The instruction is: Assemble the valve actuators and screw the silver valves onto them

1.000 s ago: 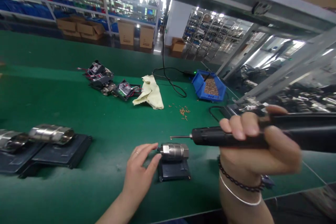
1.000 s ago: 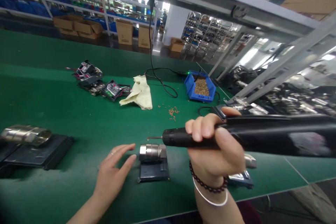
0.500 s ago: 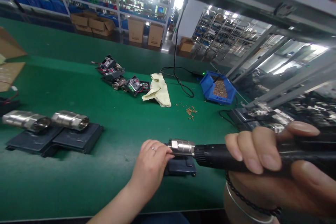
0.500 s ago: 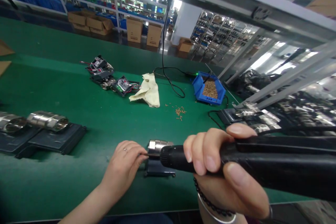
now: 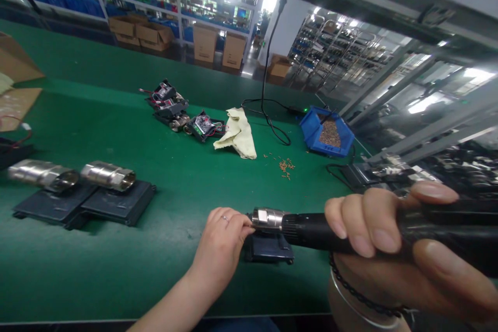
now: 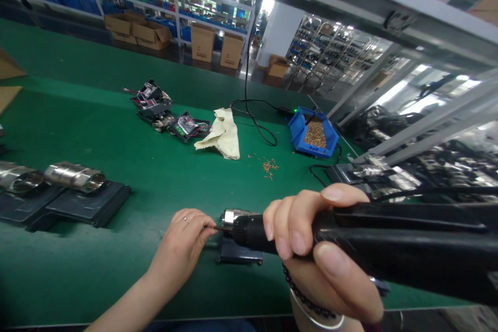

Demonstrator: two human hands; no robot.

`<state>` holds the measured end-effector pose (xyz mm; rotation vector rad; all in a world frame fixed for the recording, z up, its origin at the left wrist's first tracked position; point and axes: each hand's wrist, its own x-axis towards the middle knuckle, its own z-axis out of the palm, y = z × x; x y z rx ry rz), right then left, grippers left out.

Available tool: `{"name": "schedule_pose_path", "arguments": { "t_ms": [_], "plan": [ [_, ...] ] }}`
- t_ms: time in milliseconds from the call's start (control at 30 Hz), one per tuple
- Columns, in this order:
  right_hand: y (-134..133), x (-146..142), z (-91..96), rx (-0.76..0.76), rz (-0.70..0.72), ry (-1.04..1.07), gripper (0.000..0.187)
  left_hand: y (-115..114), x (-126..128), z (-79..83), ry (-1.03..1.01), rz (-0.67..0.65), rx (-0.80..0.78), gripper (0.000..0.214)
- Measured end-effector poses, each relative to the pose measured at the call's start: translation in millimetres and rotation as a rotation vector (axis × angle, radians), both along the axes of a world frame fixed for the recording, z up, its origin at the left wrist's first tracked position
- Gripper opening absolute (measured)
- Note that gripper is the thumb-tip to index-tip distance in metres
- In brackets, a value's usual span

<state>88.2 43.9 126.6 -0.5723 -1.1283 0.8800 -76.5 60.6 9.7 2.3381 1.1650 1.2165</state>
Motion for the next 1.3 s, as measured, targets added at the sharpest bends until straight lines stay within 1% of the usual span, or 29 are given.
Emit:
{"name": "schedule_pose_path", "arguments": {
  "t_ms": [133, 267, 333, 400, 433, 467, 533, 600, 667, 733, 800, 933, 1200, 1300],
  "plan": [
    [2, -1, -3.0, 0.021, 0.032, -0.029, 0.027, 1, -1, 1.0, 0.045, -0.004, 0.043, 0.023],
    [7, -6, -6.7, 0.03, 0.059, -0.028, 0.027, 2, -1, 4.4, 0.189, 0.003, 0.124, 0.018],
    [12, -10, -7.1, 0.023, 0.072, -0.029, 0.025, 3, -2, 2.2, 0.216, 0.014, 0.127, 0.017],
    [19, -13, -6.6, 0.017, 0.088, -0.036, 0.024, 5, -4, -5.1, 0.173, 0.034, 0.089, 0.009],
    [24, -13, -6.4, 0.02, 0.091, -0.039, 0.024, 5, -5, -10.3, 0.139, 0.057, 0.04, 0.008],
    [30, -13, -6.7, 0.022, 0.085, -0.043, 0.025, 4, -6, -16.2, 0.107, 0.08, -0.037, 0.02],
    [45, -11, -9.1, 0.008, 0.047, -0.062, 0.025, 1, -5, -27.7, 0.066, 0.089, -0.28, 0.051],
    [61, -9, -15.0, -0.045, 0.012, -0.092, 0.025, -4, 1, -36.3, 0.041, 0.008, -0.564, 0.076],
    [75, -8, -23.6, -0.14, 0.003, -0.124, 0.025, -10, 11, -41.0, 0.003, -0.082, -0.767, 0.096],
    [85, -9, -32.8, -0.235, 0.017, -0.139, 0.027, -14, 22, -42.9, -0.055, -0.09, -0.871, 0.107],
    [90, -10, -40.5, -0.295, 0.03, -0.139, 0.028, -15, 31, -44.0, -0.114, -0.049, -0.924, 0.11],
    [92, -12, -49.8, -0.316, 0.048, -0.136, 0.029, -14, 35, -47.2, -0.165, -0.027, -0.957, 0.112],
    [98, -14, -63.8, -0.349, 0.093, -0.149, 0.023, -16, 33, -55.4, -0.227, -0.032, -0.903, 0.111],
    [101, -15, -66.6, -0.351, 0.139, -0.155, 0.021, -16, 34, -56.8, -0.238, -0.03, -0.9, 0.111]
  ]
}}
